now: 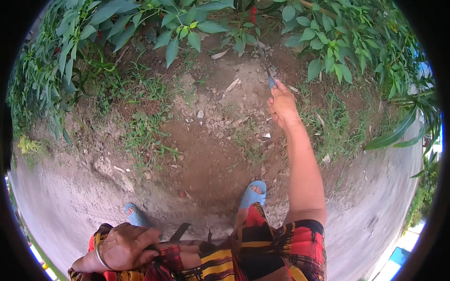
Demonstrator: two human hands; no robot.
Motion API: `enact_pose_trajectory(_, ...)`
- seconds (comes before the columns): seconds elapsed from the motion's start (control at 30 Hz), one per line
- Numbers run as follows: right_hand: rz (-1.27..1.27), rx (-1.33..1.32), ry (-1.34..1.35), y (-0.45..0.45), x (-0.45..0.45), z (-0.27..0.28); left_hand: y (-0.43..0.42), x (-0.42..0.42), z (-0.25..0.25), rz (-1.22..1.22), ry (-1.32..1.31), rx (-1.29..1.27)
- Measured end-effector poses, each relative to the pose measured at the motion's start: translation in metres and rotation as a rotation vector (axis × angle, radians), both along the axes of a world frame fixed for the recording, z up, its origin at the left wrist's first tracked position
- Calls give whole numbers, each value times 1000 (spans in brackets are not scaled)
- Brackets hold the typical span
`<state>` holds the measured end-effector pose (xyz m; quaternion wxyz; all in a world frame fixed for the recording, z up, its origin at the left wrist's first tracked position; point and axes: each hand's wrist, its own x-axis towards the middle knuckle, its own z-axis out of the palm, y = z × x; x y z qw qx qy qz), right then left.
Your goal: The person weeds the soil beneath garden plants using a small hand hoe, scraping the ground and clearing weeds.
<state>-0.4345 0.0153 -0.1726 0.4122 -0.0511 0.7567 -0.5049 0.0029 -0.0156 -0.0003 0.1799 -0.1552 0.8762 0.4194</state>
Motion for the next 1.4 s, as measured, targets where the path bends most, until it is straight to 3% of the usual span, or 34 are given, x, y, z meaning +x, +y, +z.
enact_pose_trajectory(0.17, -103, -85, 12, -42, 3, -26, 6, 6, 3, -46, 17, -58)
enact_pose_trajectory(0.43, 192, -17, -68, -19, 74, 11, 18, 30, 18, -63, 123, -139)
enact_pose_trajectory(0.53, 75, -52, -65, -70, 86, 6, 25, 37, 25, -80, 175, -170)
enact_pose_trajectory(0.77, 386, 70, -28, -82, 177, 38, 37, 75, 37, -53, 352, -273)
enact_pose_trajectory(0.87, 449, 105, -151, -67, 190, 59, 43, 96, 43, 13, 436, -365)
enact_pose_trajectory(0.97, 418, 92, -38, -89, 187, 40, 44, 112, 49, -21, 435, -398)
enact_pose_trajectory(1.03, 217, 82, -21, -115, 198, 35, 45, 121, 53, -8, 446, -392)
enact_pose_trajectory(1.3, 493, 51, -20, -137, 265, 52, 48, 165, 59, 140, 404, -298)
enact_pose_trajectory(1.4, 416, -10, -51, -193, 281, 42, 42, 167, 58, 136, 386, -334)
